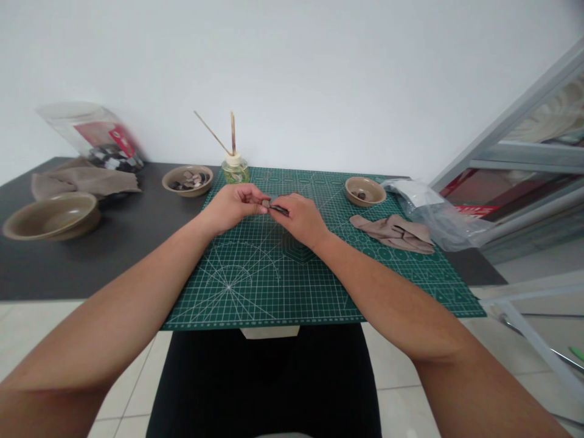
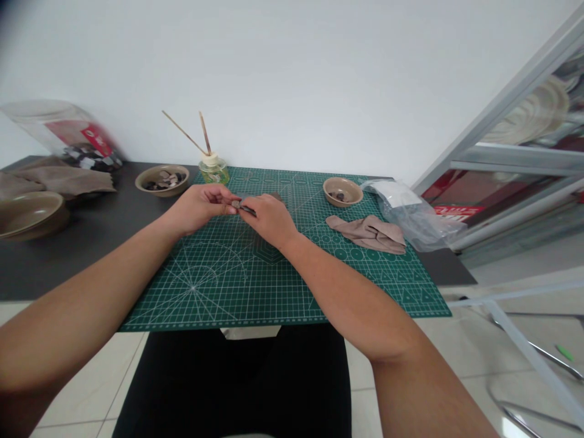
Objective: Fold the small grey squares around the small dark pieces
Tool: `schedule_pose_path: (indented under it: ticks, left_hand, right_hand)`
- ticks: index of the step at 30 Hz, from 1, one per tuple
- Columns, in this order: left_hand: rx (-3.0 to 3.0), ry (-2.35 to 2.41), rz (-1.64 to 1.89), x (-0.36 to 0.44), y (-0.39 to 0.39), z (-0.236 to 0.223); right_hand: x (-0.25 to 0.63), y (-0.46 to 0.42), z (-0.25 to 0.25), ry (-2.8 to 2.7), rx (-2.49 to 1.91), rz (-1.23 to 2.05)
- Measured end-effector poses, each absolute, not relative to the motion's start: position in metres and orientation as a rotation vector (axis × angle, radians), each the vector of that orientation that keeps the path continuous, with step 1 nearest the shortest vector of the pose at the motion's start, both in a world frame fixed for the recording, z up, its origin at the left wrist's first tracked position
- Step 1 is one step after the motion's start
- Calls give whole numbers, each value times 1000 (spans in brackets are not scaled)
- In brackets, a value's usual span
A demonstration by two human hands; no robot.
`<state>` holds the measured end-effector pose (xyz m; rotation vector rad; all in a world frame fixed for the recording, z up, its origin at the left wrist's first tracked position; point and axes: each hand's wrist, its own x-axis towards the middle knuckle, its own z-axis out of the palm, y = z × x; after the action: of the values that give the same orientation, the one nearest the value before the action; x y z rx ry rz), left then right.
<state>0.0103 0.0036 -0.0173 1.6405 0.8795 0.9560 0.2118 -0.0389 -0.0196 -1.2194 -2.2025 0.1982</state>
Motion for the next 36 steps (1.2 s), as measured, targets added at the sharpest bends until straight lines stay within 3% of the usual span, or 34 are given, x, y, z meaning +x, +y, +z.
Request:
schedule_pose_path:
  ticks: [7,16,36]
  left_hand:
    - [1663,878,1055,11,5,-18]
    - [1814,929,1024,12,1,-14]
    - [1770,978,920,9,3,-18]
  right_hand:
    - [213,-37,-20,-2174,-1262,135]
    - [213,-38,-18,-1954,-1331,315]
    - [211,-39,-16,-2219,-1377,237]
